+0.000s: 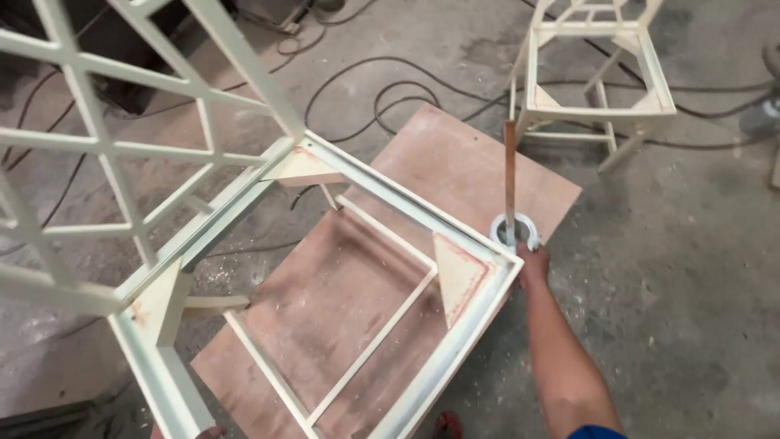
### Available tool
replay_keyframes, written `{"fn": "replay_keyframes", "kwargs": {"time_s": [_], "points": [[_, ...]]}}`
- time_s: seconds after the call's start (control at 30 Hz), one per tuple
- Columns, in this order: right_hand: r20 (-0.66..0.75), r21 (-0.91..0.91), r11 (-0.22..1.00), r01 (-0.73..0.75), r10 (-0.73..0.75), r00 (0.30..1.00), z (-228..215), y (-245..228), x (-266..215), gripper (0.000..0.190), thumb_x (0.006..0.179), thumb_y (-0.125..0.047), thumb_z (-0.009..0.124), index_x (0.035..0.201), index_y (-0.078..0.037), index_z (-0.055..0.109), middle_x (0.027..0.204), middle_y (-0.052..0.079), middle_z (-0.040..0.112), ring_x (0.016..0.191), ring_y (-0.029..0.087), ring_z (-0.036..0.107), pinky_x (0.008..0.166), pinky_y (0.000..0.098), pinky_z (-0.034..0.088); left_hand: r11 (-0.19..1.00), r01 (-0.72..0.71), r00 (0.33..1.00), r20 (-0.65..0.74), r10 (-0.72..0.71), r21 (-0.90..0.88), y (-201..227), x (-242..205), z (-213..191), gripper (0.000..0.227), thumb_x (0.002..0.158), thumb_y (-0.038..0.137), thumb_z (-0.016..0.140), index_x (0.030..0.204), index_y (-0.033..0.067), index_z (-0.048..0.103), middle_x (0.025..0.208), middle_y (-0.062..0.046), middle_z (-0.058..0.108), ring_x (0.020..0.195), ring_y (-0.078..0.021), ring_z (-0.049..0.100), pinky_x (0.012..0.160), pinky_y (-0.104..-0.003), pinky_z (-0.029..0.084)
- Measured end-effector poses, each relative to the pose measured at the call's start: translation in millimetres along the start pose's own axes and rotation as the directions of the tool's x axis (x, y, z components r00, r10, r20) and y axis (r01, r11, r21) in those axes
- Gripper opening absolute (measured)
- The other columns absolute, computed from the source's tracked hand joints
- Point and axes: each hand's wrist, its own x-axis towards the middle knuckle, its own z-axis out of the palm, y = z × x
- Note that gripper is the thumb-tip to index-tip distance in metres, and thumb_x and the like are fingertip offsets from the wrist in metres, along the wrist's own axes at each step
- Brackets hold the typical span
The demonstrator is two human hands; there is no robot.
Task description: Applying filler to the joints of a wooden chair frame and smoothing it out to prepare for finishing.
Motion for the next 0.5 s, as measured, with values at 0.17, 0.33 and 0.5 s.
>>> {"fn": "replay_keyframes", "kwargs": {"time_s": [0.17,0.33,0.5], "points": [[-0.017,-0.137,0.980,-0.144,0.143,0.990,-99,-39,0,0.024,0.100,-0.038,0.061,0.097,-0.015,0.066,0.071,0.010,0.068,0.051,0.016,0.047,0.041,0.0398,0.031,0.974,0.026,1.000,-0.002,-0.026,0.225,-36,19,0,0.073,0.081,0.000,0.079,0.147,0.0121,0.053,0.119,-0.027,0.066,0.095,-0.0523,0.066,0.088,-0.055,0.054],[-0.103,-0.148,0.989,0.017,-0.032,0.994,-247,-77,-44,0.024,0.104,-0.035,0.058,0.094,-0.015,0.064,0.079,0.010,0.071,0.046,0.011,0.044,0.034,0.0349,0.030,0.980,-0.098,0.977,0.202,0.062,0.170,-19,-7,19,0.071,0.074,0.008,0.077,0.142,0.0064,0.056,0.118,-0.027,0.071,0.097,-0.0385,0.069,0.088,-0.046,0.054],[-0.352,-0.416,0.909,-0.028,-0.133,0.926,-352,-68,-159,0.040,0.102,-0.029,0.064,0.092,0.009,0.073,0.065,0.019,0.062,0.049,0.028,0.056,0.036,0.0495,0.044,0.937,-0.347,0.875,0.370,0.312,0.030,-45,20,56,0.064,0.071,0.017,0.072,0.131,0.0071,0.054,0.119,-0.014,0.067,0.108,-0.0275,0.066,0.096,-0.041,0.053]]}}
